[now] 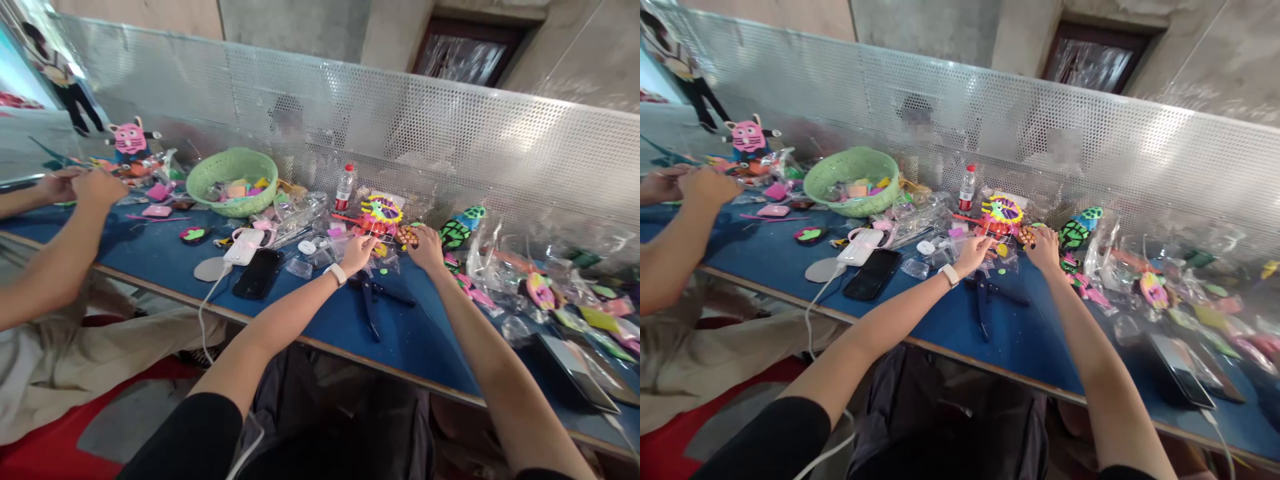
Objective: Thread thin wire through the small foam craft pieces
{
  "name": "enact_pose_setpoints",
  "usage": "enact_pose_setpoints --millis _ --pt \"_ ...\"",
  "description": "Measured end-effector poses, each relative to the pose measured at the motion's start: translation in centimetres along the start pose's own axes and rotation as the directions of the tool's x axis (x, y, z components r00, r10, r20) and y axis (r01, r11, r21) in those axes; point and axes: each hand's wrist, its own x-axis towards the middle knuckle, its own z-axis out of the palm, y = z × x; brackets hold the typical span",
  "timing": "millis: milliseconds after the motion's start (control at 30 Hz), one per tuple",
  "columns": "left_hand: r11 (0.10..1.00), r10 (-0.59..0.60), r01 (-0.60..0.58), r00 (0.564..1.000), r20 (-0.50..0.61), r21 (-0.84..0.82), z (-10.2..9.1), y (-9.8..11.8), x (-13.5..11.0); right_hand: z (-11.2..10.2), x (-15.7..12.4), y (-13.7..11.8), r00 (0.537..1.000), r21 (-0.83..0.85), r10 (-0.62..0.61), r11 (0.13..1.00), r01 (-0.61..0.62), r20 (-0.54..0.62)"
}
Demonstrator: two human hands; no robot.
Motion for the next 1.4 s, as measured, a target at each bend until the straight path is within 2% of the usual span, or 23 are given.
enact_pose_setpoints --millis 67,133,267,333,400,633,833,1000,1100,1200,1400 --pt "1.0 -0.014 0.014 1.0 -0.019 -0.021 -0.2 0.0 0.2 -0.8 -1.5 -1.1 1.0 0.05 -0.013 0.999 0.011 0.028" --pt "0.999 -0.027 0.025 0.999 -0.042 -0.04 -0.4 -0.1 0.3 -1.7 -4.0 -2.7 0.991 0.116 -0.063 0.992 0.049 0.117" --pt "0.999 -0.029 0.028 0.997 -0.068 -0.018 -0.7 -0.3 0.6 -3.5 -10.1 -6.3 0.926 0.162 -0.186 0.977 0.139 0.327" --pt "1.0 -0.019 0.02 0.997 -0.071 0.006 -0.7 -0.3 0.6 -4.0 -12.4 -7.7 0.9 0.131 -0.194 0.979 0.155 0.39" --pt "1.0 -0.014 0.015 0.997 -0.079 0.018 -0.6 -0.3 0.6 -4.0 -13.4 -8.6 0.887 0.116 -0.178 0.983 0.142 0.427" --pt "1.0 -0.017 0.018 0.995 -0.096 0.009 -0.8 -0.2 0.8 -2.8 -13.0 -7.9 0.887 0.214 -0.194 0.97 0.111 0.42" --pt "0.996 -0.079 0.075 0.987 -0.141 -0.039 -1.3 -0.2 0.9 -2.2 -13.1 -6.6 0.885 0.326 -0.225 0.941 0.089 0.408" --pt "0.973 -0.157 0.119 0.969 -0.189 -0.198 -2.0 0.6 1.1 -2.7 -11.5 -5.3 0.906 0.391 -0.177 0.92 0.013 0.385" --pt "0.943 -0.202 0.131 0.956 -0.212 -0.307 -2.8 1.0 1.2 -3.6 -10.4 -3.8 0.925 0.354 -0.109 0.935 -0.029 0.363" --pt "0.932 -0.2 0.116 0.954 -0.222 -0.343 -3.7 1.0 1.5 -4.5 -9.8 -2.2 0.944 0.26 -0.007 0.962 -0.083 0.33" --pt "0.945 -0.192 0.122 0.958 -0.214 -0.305 -4.6 0.8 2.1 -4.7 -9.4 -1.0 0.915 0.037 0.139 0.986 -0.165 0.379"
